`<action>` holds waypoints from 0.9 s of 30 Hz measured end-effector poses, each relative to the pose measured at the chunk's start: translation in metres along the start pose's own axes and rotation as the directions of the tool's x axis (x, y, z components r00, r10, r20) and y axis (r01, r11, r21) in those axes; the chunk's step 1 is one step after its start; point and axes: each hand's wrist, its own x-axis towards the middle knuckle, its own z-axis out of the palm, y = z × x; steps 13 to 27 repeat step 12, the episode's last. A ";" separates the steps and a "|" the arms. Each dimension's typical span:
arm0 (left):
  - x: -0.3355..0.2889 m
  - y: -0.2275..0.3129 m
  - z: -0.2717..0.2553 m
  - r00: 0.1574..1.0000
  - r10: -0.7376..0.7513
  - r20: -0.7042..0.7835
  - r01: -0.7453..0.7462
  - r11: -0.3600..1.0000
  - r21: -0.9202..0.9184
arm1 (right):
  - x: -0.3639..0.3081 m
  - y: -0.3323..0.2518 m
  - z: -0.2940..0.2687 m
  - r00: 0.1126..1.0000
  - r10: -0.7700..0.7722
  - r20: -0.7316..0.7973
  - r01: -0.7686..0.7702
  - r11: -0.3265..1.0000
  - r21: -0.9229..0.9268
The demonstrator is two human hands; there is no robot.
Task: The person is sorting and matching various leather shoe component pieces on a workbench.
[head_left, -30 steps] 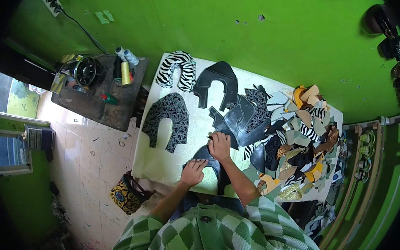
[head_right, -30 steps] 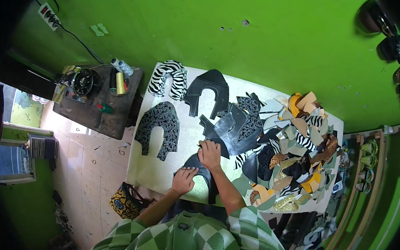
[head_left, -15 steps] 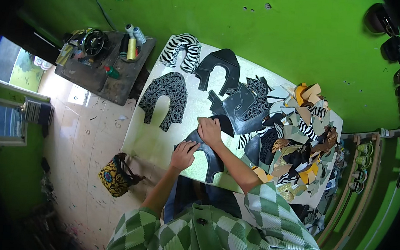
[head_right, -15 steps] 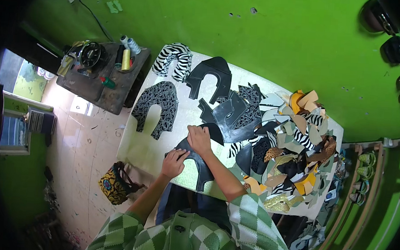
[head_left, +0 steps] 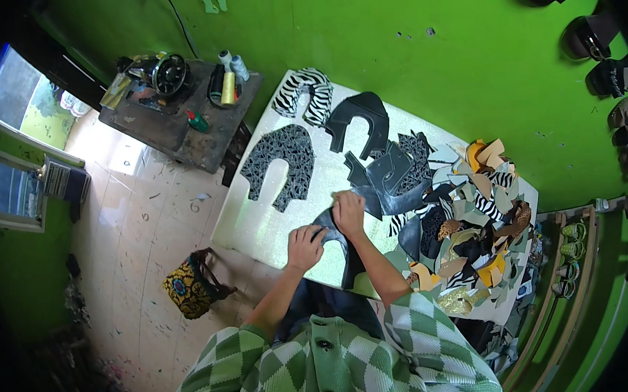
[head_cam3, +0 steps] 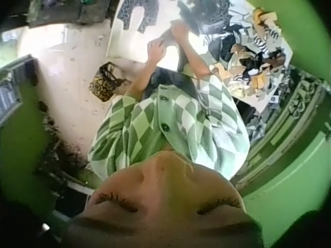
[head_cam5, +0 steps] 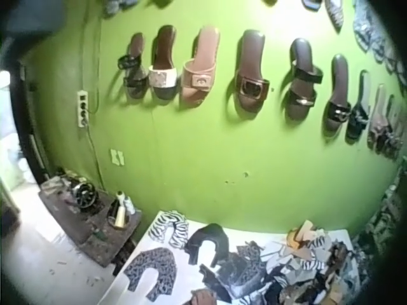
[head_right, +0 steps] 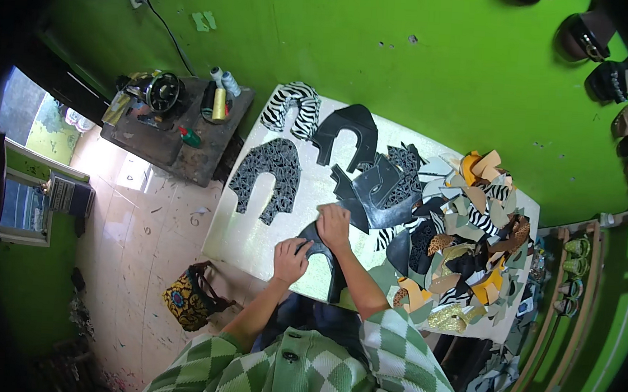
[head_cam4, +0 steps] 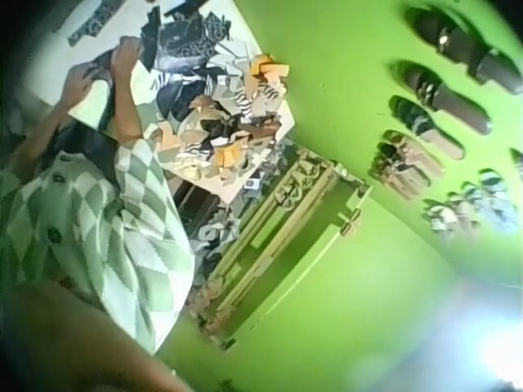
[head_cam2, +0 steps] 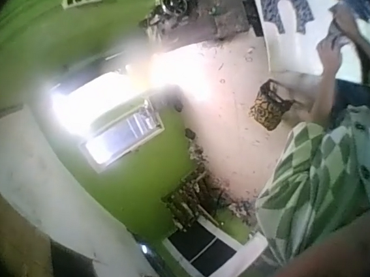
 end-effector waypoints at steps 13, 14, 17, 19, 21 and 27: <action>-0.015 -0.017 0.002 0.979 0.139 0.150 -0.159 0.979 0.129 | -0.086 0.058 -0.044 0.775 0.545 0.321 -0.631 0.699 0.337; -0.015 -0.017 0.002 0.979 0.139 0.150 -0.159 0.979 0.129 | -0.086 0.058 -0.044 0.775 0.545 0.321 -0.631 0.699 0.337; -0.015 -0.017 0.002 0.979 0.139 0.150 -0.159 0.979 0.129 | -0.086 0.058 -0.044 0.775 0.545 0.321 -0.631 0.699 0.337; -0.015 -0.017 0.002 0.979 0.139 0.150 -0.159 0.979 0.129 | -0.086 0.058 -0.044 0.775 0.545 0.321 -0.631 0.699 0.337; -0.015 -0.017 0.002 0.979 0.139 0.150 -0.159 0.979 0.129 | -0.086 0.058 -0.044 0.775 0.545 0.321 -0.631 0.699 0.337; -0.015 -0.017 0.002 0.979 0.139 0.150 -0.159 0.979 0.129 | -0.086 0.058 -0.044 0.775 0.545 0.321 -0.631 0.699 0.337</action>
